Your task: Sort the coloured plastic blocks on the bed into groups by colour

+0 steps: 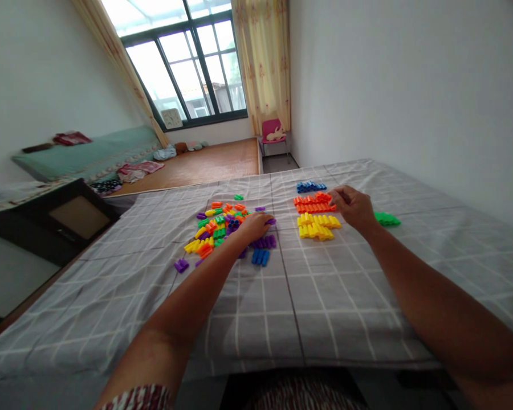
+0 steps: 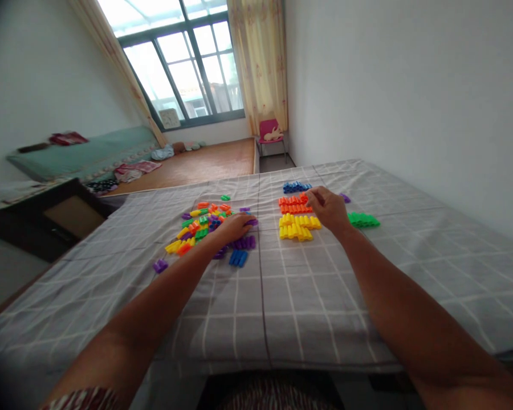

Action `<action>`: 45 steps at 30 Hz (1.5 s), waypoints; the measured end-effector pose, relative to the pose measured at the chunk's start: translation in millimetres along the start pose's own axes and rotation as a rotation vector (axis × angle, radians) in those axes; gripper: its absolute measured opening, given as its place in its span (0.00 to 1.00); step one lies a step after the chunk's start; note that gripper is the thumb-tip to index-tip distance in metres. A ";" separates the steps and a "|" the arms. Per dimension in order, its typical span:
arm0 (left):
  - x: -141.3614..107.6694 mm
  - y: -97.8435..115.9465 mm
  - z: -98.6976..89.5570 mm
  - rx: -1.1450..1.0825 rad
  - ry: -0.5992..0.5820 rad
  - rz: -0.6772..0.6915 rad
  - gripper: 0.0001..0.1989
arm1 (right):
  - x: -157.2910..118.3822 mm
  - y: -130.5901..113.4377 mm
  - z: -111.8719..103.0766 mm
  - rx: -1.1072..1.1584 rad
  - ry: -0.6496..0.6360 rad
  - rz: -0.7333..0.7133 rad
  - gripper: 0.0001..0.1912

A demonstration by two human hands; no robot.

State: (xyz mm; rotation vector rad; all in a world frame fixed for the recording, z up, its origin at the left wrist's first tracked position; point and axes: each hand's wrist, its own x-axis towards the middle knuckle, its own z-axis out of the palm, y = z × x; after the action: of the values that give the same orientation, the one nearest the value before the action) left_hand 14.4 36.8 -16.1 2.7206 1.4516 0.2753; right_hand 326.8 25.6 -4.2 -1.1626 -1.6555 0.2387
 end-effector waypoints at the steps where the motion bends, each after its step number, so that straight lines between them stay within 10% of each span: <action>1: 0.7 1.6 1.2 0.022 0.007 -0.013 0.14 | 2.4 -0.2 -3.7 0.035 0.041 0.022 0.18; 9: 6.3 7.7 4.7 0.067 0.048 -0.114 0.20 | 20.0 27.4 -25.9 0.323 0.353 0.262 0.17; 15: 16.2 2.5 5.3 0.012 0.012 -0.075 0.17 | 21.0 38.4 -29.3 0.442 0.168 0.571 0.16; 24: -0.2 -8.8 -20.8 -0.123 -0.061 -0.056 0.15 | -14.8 -35.1 18.9 0.282 -0.674 0.184 0.14; 29: -30.7 -22.8 -42.3 -0.139 0.026 -0.127 0.16 | -16.0 -73.2 69.3 -0.003 -0.738 -0.143 0.09; 35: -69.7 -17.9 -34.1 -0.211 -0.153 0.221 0.20 | -15.6 -91.7 107.1 -0.240 -0.916 -0.313 0.14; 45: -75.0 -3.0 -28.3 0.018 -0.054 0.025 0.15 | -23.3 -100.3 93.9 -0.575 -1.018 -0.231 0.22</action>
State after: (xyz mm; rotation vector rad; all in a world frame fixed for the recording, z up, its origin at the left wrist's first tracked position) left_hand -34.0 -24.8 1.3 2.7390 1.4144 0.1891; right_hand 192.1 -8.6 5.7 -1.3388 -2.8733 0.2252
